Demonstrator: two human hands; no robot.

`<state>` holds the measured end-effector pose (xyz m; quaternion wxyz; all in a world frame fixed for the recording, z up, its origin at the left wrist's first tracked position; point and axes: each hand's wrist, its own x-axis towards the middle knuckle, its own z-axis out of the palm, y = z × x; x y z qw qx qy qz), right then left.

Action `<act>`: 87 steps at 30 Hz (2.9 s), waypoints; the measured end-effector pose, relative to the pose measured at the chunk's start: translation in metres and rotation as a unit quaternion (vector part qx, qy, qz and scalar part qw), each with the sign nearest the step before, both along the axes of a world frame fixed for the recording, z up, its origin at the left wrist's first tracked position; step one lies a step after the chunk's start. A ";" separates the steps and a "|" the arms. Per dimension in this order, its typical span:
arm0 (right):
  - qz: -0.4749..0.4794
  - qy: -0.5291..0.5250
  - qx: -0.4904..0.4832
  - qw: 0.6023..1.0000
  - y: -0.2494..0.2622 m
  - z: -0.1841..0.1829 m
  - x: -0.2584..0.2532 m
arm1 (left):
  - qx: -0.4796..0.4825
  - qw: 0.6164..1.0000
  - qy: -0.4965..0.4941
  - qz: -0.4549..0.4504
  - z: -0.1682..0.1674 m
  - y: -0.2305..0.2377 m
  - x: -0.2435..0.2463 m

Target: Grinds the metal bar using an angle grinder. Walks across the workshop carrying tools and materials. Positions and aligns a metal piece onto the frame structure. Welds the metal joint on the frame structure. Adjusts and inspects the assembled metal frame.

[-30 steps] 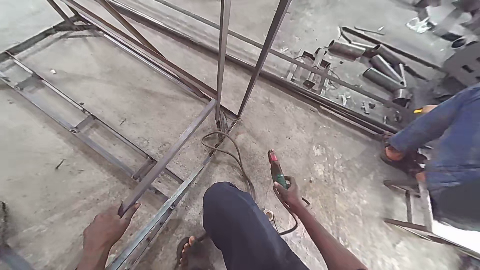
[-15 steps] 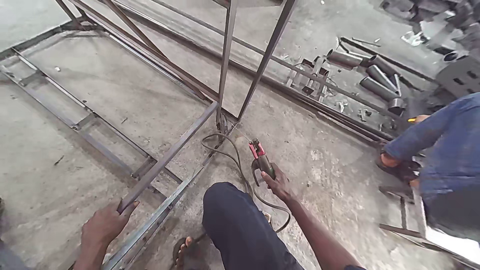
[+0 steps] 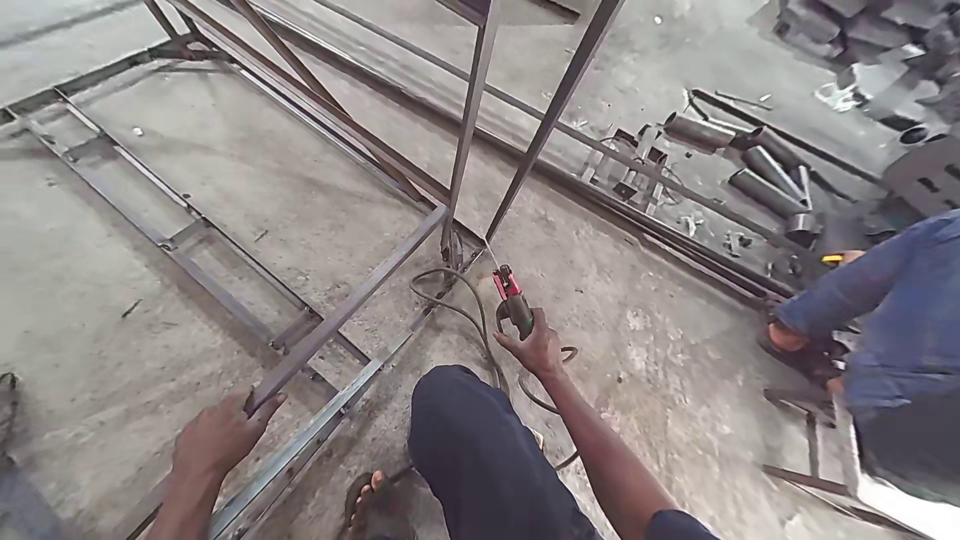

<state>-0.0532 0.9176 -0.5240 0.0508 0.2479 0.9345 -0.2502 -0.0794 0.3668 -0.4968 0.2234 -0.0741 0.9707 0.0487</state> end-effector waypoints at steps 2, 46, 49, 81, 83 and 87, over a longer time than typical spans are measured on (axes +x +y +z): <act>-0.009 -0.058 0.000 0.998 0.001 -0.007 -0.006 | -0.002 1.000 -0.005 0.004 0.003 0.002 0.000; -0.029 0.006 -0.060 0.998 -0.016 0.029 0.029 | 0.006 0.997 -0.080 0.021 0.026 0.015 -0.006; -0.037 0.060 -0.081 0.994 -0.022 0.035 0.043 | -0.011 0.998 -0.061 0.009 0.018 0.011 -0.004; 0.026 0.124 -0.057 0.990 -0.047 0.045 0.029 | -0.015 0.999 -0.031 0.010 0.014 0.011 -0.002; 0.026 0.129 -0.065 0.989 -0.048 0.046 0.028 | -0.014 0.999 -0.028 0.012 0.014 0.010 -0.002; 0.030 0.142 -0.076 0.986 -0.048 0.044 0.027 | -0.009 0.999 -0.027 0.014 0.012 0.009 -0.002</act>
